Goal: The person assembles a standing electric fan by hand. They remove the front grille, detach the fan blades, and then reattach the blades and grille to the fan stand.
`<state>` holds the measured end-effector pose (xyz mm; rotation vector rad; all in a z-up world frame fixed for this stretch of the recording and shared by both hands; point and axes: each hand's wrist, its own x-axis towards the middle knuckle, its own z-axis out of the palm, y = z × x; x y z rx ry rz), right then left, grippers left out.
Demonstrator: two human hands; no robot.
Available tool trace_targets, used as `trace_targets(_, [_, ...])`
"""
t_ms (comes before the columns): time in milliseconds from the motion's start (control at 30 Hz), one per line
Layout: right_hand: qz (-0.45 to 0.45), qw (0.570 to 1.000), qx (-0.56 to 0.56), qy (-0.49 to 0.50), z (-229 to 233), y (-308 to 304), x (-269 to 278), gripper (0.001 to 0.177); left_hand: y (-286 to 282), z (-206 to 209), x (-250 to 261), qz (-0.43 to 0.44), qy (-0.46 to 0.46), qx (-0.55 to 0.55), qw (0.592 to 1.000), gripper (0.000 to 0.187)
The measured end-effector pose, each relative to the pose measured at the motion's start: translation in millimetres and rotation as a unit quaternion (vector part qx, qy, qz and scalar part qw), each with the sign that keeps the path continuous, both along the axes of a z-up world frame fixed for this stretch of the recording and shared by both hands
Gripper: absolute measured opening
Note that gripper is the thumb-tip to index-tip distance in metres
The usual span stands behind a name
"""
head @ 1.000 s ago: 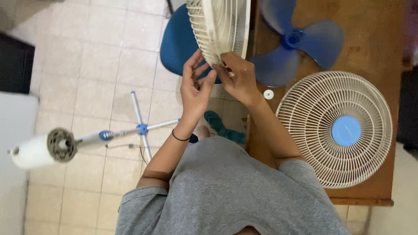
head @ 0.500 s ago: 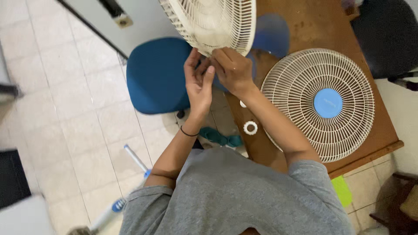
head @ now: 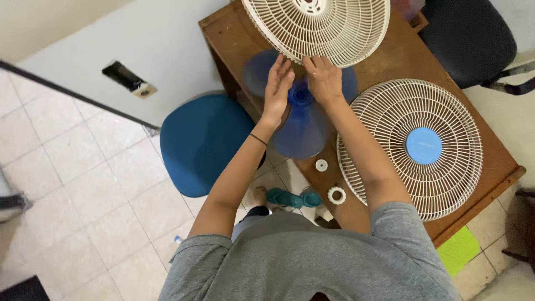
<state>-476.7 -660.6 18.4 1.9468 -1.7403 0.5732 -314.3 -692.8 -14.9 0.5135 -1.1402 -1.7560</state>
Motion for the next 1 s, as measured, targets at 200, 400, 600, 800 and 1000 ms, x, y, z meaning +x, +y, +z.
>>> trace_targets(200, [-0.046,0.998,0.029,0.027,-44,-29,-33,0.025,-27,-10,-28,-0.048,-0.110,0.046,0.992,0.070])
trace_targets(400, [-0.075,0.994,0.052,0.060,-68,-46,-54,0.022,-40,-35,-38,-0.061,-0.126,0.082,0.987,0.071])
trace_targets(600, [-0.091,0.990,0.079,0.077,-91,-58,-54,0.023,-49,-58,-40,-0.062,-0.139,0.106,0.983,0.070])
trace_targets(800, [-0.097,0.990,0.089,0.055,-103,-61,-50,0.015,-46,-60,-31,-0.065,-0.141,0.116,0.981,0.069])
trace_targets(1000, [-0.129,0.984,0.100,0.073,-114,-61,-49,0.010,-43,-63,-24,-0.065,-0.137,0.136,0.979,0.070])
